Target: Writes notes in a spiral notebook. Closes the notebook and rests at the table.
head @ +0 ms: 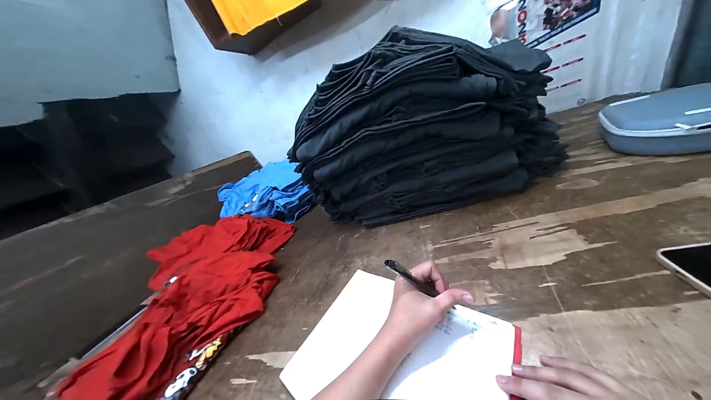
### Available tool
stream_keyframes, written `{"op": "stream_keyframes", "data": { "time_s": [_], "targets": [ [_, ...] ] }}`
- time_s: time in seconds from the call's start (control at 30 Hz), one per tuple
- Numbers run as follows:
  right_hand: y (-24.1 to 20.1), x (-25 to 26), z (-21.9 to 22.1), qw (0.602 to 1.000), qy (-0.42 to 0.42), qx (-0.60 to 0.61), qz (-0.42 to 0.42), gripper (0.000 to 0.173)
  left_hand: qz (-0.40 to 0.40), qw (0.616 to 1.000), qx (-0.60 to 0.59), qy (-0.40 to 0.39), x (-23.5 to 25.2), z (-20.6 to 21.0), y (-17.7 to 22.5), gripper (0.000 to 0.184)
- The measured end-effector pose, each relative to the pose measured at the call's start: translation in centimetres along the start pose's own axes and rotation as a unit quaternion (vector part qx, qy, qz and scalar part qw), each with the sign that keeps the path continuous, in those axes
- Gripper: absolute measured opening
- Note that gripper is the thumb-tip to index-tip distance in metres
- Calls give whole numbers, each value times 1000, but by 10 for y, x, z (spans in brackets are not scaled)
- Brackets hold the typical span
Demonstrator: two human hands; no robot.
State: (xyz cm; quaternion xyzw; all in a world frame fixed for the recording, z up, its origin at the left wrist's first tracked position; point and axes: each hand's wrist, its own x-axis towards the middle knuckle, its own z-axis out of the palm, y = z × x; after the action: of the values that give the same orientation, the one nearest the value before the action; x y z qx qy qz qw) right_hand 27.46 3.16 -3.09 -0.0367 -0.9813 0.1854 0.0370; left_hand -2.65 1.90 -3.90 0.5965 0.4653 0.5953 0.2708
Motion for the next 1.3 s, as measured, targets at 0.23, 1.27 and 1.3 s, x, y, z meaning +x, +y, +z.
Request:
{"op": "stream_keyframes", "data": {
  "time_s": [0.23, 1.27, 1.3],
  "targets": [
    [1, 1, 1, 1000, 10, 11, -1, 87, -147, 988, -36, -29, 7, 16, 18, 39],
    [0, 1, 3, 1000, 19, 17, -1, 78, 7, 997, 59, -57, -6, 26, -1, 31],
    [0, 1, 3, 1000, 19, 16, -1, 78, 9, 996, 60, -58, -6, 26, -2, 31]
  ]
}}
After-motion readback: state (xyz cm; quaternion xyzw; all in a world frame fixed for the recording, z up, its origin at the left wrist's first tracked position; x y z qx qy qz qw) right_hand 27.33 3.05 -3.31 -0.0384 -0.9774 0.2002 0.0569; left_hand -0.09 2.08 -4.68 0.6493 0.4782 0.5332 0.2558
